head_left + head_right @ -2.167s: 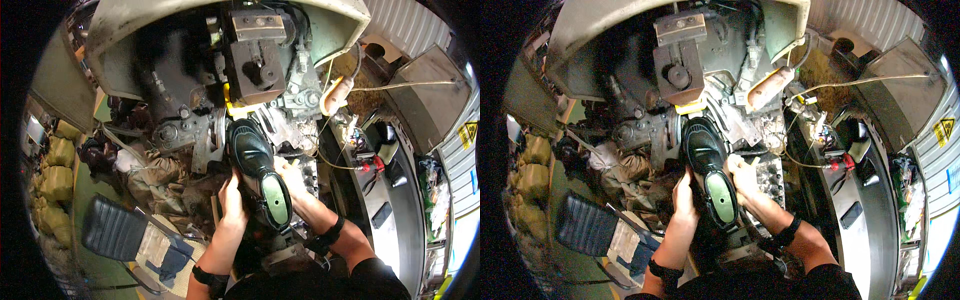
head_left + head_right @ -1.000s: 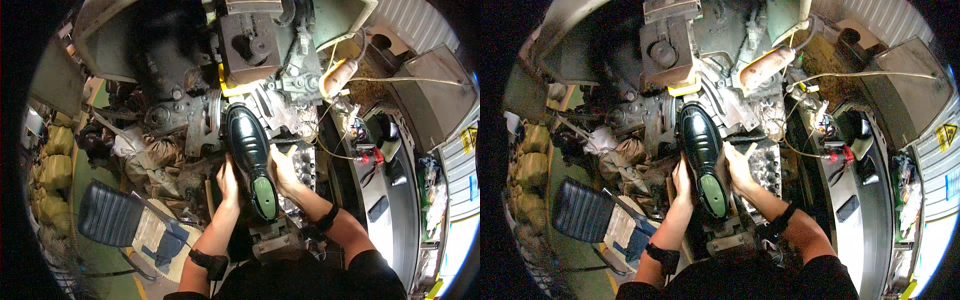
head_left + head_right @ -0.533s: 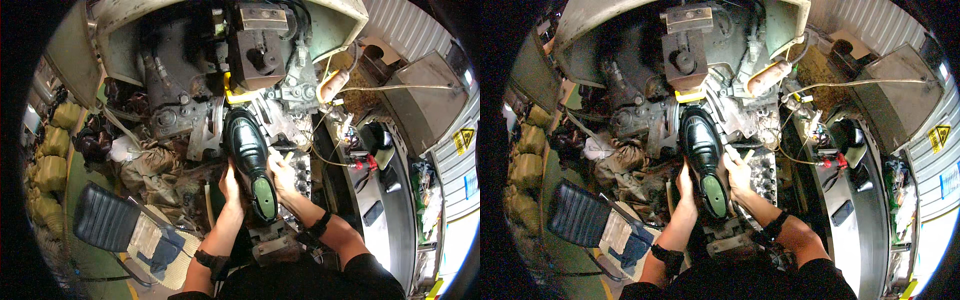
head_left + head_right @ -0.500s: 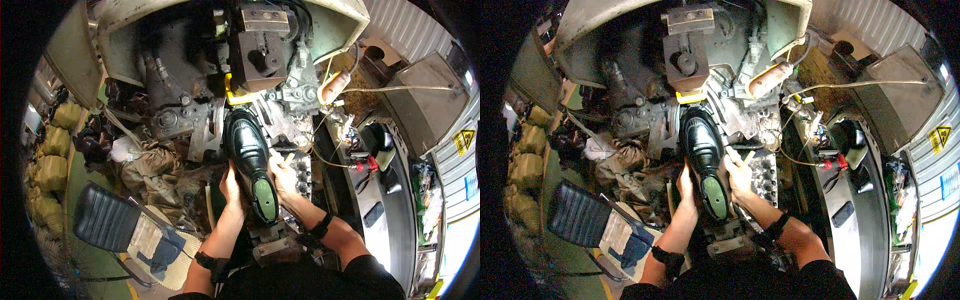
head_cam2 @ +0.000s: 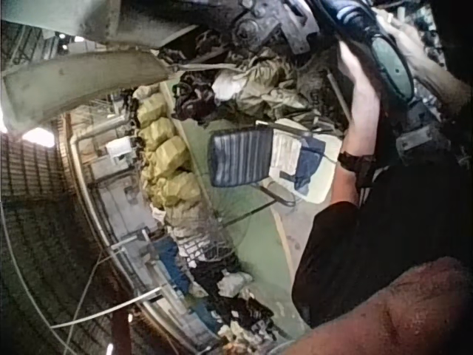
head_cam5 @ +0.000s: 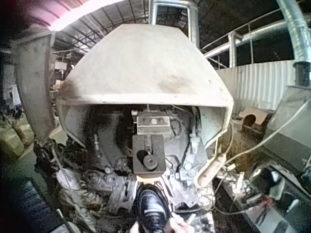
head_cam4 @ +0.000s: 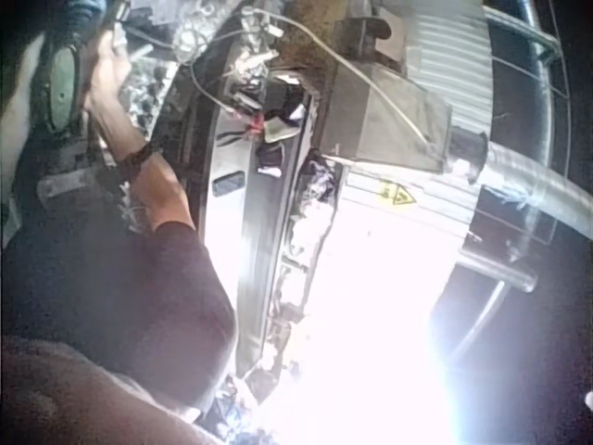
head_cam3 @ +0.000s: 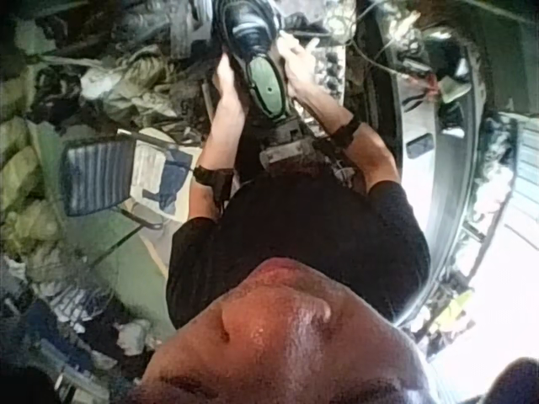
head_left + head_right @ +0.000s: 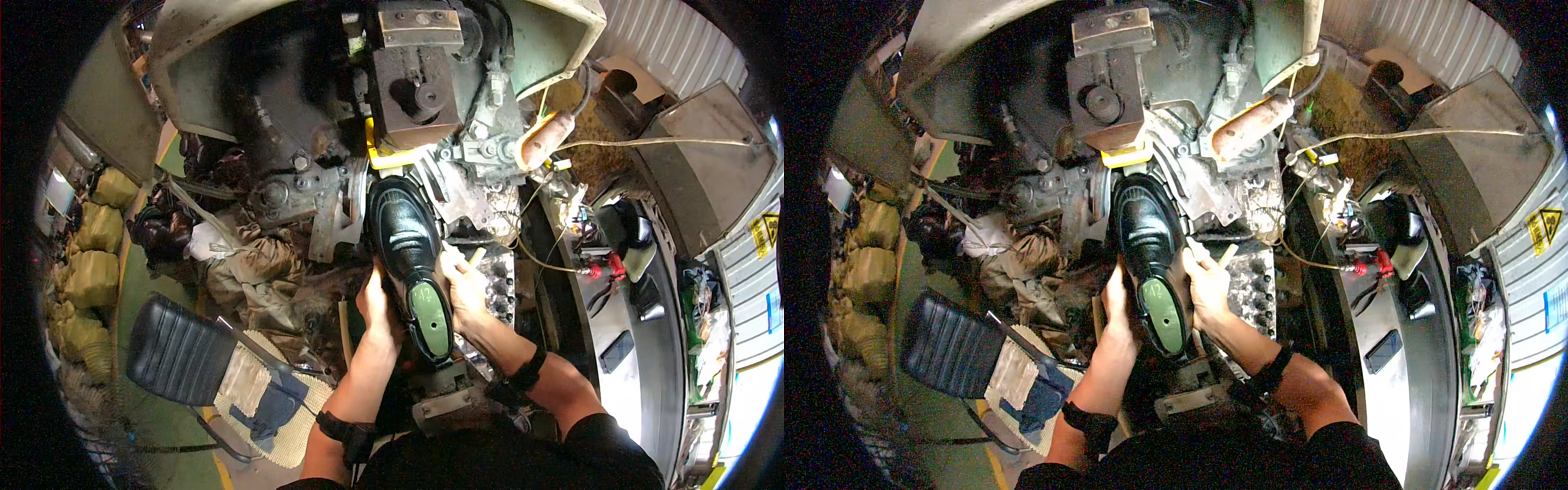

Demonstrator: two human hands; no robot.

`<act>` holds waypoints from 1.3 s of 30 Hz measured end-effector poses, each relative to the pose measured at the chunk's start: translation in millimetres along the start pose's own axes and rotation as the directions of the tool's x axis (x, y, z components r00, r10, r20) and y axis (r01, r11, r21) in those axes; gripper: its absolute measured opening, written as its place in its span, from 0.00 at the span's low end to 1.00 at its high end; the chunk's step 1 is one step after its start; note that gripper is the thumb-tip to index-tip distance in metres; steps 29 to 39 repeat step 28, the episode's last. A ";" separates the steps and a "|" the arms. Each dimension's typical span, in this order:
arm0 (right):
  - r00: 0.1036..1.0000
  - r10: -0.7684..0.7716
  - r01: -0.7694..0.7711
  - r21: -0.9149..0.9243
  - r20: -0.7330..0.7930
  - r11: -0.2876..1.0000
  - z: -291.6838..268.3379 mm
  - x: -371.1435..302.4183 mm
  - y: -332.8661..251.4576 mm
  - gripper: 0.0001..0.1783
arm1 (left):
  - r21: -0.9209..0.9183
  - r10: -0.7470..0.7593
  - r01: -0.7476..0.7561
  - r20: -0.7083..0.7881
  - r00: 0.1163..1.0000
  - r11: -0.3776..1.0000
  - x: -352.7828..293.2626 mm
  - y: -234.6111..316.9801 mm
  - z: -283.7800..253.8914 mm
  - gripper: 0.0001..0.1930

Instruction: Operating a toe-lasting machine to shape the front part of shoes.

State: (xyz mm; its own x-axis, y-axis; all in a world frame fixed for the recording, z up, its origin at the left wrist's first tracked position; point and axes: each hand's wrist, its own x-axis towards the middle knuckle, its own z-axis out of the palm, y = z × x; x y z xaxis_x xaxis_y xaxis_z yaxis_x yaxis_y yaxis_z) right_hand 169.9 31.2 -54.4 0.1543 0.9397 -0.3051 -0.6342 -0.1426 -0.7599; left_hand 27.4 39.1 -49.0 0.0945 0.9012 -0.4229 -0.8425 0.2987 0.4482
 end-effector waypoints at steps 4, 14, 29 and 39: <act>1.000 -0.004 0.004 0.019 0.006 1.000 2.3 1.9 2.3 0.22 | 0.041 0.041 -0.037 -0.095 0.995 0.998 2.2 1.4 -0.6 0.21; 0.995 0.089 -0.094 0.125 0.042 0.988 -13.2 26.7 10.8 0.13 | 0.330 0.346 -0.260 -0.239 0.907 0.908 9.3 -7.0 4.5 0.18; 0.956 0.191 -0.243 0.237 0.224 0.940 -14.6 23.8 1.5 0.20 | 0.333 0.166 -0.103 -0.166 0.972 0.937 -8.7 8.0 15.8 0.25; 0.956 0.191 -0.243 0.237 0.224 0.940 -14.6 23.8 1.5 0.20 | 0.333 0.166 -0.103 -0.166 0.972 0.937 -8.7 8.0 15.8 0.25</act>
